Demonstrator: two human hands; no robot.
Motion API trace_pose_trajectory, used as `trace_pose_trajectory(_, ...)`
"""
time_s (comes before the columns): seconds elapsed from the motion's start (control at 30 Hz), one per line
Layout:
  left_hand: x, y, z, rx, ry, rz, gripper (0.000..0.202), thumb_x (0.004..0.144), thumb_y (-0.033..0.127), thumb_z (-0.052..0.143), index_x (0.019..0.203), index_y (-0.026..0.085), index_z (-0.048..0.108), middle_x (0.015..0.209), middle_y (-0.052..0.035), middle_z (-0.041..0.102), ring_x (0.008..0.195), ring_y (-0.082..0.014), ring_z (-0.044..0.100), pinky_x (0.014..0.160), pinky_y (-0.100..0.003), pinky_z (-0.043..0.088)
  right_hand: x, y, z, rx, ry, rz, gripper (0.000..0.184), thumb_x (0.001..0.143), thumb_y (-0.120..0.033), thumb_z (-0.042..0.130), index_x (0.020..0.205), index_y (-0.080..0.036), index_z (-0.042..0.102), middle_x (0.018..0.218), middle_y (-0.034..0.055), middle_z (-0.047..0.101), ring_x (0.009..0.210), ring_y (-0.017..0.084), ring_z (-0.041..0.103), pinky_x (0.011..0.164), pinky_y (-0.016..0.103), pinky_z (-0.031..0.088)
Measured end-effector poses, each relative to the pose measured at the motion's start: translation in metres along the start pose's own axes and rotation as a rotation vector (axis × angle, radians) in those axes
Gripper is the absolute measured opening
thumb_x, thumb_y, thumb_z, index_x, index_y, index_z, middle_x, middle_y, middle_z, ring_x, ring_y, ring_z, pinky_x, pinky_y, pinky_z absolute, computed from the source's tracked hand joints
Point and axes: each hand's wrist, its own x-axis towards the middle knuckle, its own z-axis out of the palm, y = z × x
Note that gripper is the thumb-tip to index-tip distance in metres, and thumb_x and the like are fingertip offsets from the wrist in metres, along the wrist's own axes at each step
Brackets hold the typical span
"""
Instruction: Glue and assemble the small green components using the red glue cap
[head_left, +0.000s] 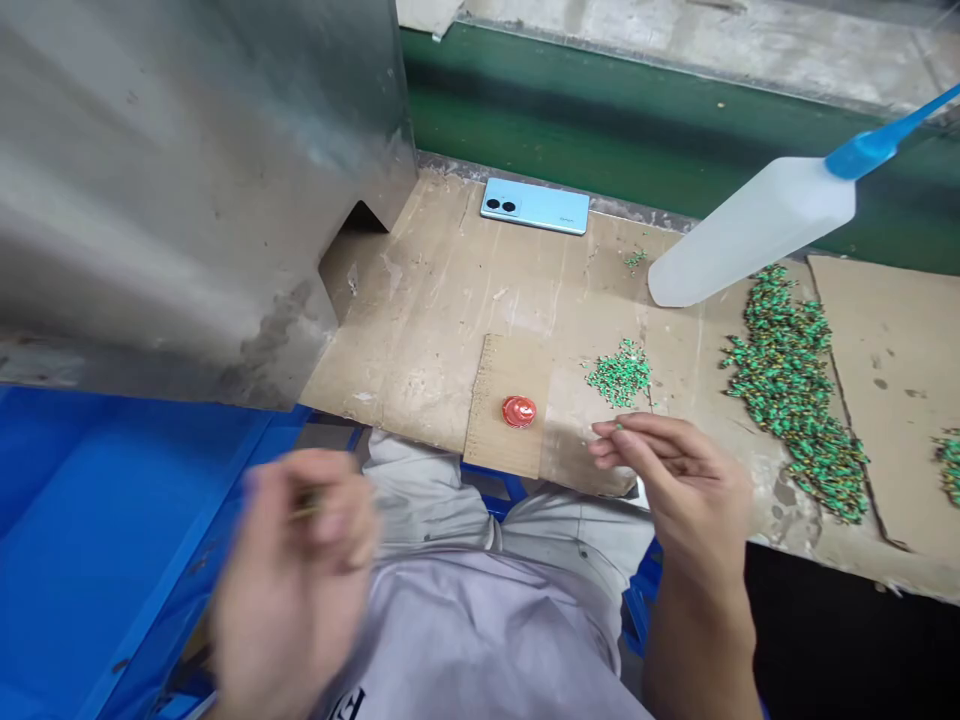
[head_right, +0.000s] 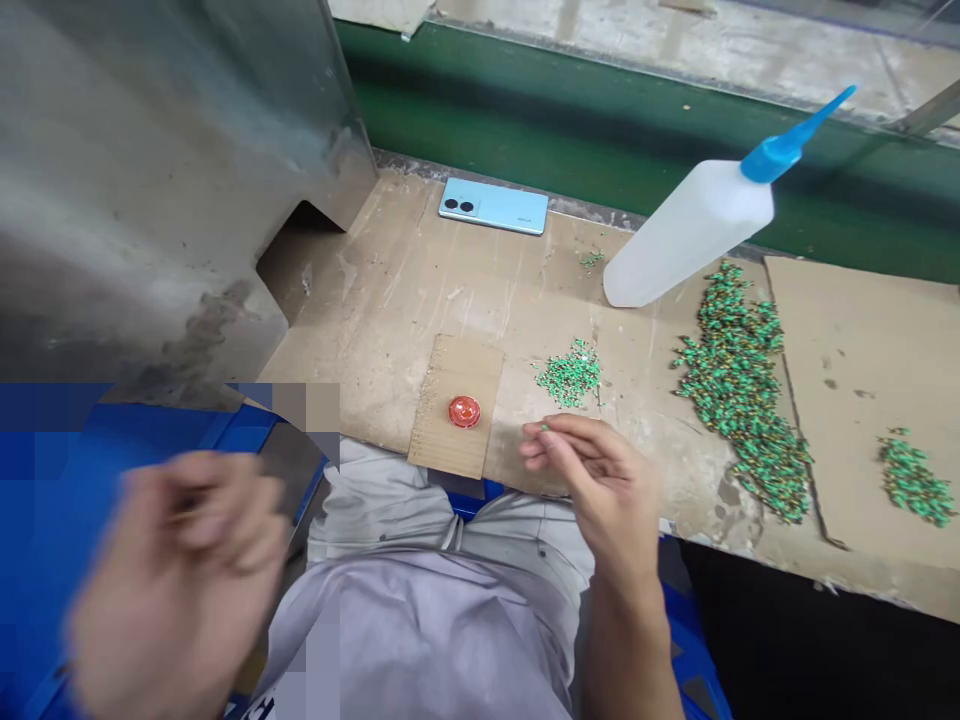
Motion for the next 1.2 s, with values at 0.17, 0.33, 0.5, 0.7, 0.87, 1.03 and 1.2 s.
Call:
trace_pose_trajectory(0.17, 0.015, -0.054, 0.037, 0.203, -0.369, -0.265, 0.039, 0.090, 0.054, 0.086, 0.099, 0.018, 0.073, 0.072, 0.0044, 0.056, 0.052, -0.0059, 0.033, 0.048, -0.021, 0.028, -0.016, -0.005, 0.030, 0.082, -0.181, 0.035, 0.008, 0.101, -0.029, 0.083, 0.097, -0.022, 0.082, 0.082, 0.0033, 0.085, 0.061, 0.018, 0.080, 0.054, 0.027, 0.068)
trace_pose_trajectory(0.33, 0.024, -0.066, 0.040, 0.700, -0.447, -0.029, 0.028, 0.102, 0.046, 0.072, 0.103, 0.018, 0.076, 0.073, 0.0016, 0.058, 0.067, -0.0135, 0.051, 0.059, -0.025, 0.040, -0.026, -0.004, 0.042, -0.148, -0.241, -0.224, 0.013, 0.101, -0.013, 0.076, 0.101, -0.026, 0.080, 0.089, 0.0019, 0.084, 0.077, 0.019, 0.081, 0.067, 0.028, 0.067)
trace_pose_trajectory(0.5, 0.024, -0.062, 0.040, 0.865, -0.471, 0.073, 0.031, 0.106, 0.047, 0.064, 0.097, 0.019, 0.077, 0.078, -0.0013, 0.070, 0.070, -0.0164, 0.059, 0.063, -0.027, 0.046, -0.023, -0.003, 0.034, -0.303, -0.406, -0.513, 0.028, 0.104, -0.005, 0.067, 0.117, -0.027, 0.079, 0.099, 0.0070, 0.083, 0.083, 0.023, 0.076, 0.073, 0.036, 0.064)
trace_pose_trajectory(0.7, 0.027, -0.057, 0.036, 0.959, -0.536, 0.108, 0.031, 0.107, 0.041, 0.060, 0.092, 0.019, 0.077, 0.073, -0.0014, 0.069, 0.065, -0.0160, 0.057, 0.058, -0.027, 0.042, -0.021, -0.002, 0.030, -0.323, -0.462, -0.565, 0.028, 0.105, -0.005, 0.065, 0.123, -0.024, 0.075, 0.100, 0.0089, 0.081, 0.085, 0.023, 0.076, 0.073, 0.035, 0.065)
trace_pose_trajectory(0.87, 0.029, -0.054, 0.036, 0.994, -0.581, 0.150, 0.033, 0.109, 0.042, 0.059, 0.092, 0.019, 0.076, 0.068, 0.0004, 0.064, 0.061, -0.0148, 0.054, 0.057, -0.027, 0.040, -0.016, -0.007, 0.031, -0.236, -0.465, -0.492, 0.015, 0.106, -0.011, 0.069, 0.110, -0.024, 0.074, 0.092, 0.0052, 0.079, 0.078, 0.020, 0.077, 0.069, 0.030, 0.066)
trace_pose_trajectory(1.03, 0.031, -0.055, 0.037, 0.980, -0.607, 0.144, 0.029, 0.107, 0.039, 0.060, 0.092, 0.020, 0.075, 0.070, 0.0002, 0.065, 0.064, -0.0156, 0.057, 0.060, -0.027, 0.042, -0.011, -0.010, 0.028, -0.222, -0.581, -0.425, 0.014, 0.106, -0.011, 0.064, 0.106, -0.024, 0.071, 0.088, 0.0042, 0.075, 0.073, 0.019, 0.072, 0.064, 0.029, 0.062)
trace_pose_trajectory(1.2, 0.030, -0.058, 0.033, 0.910, -0.567, 0.095, 0.027, 0.108, 0.041, 0.062, 0.096, 0.020, 0.074, 0.074, 0.0009, 0.061, 0.065, -0.0142, 0.053, 0.060, -0.027, 0.039, -0.009, -0.008, 0.033, -0.235, -0.564, -0.393, 0.016, 0.103, -0.009, 0.064, 0.102, -0.024, 0.068, 0.082, 0.0009, 0.069, 0.065, 0.016, 0.064, 0.055, 0.026, 0.052)
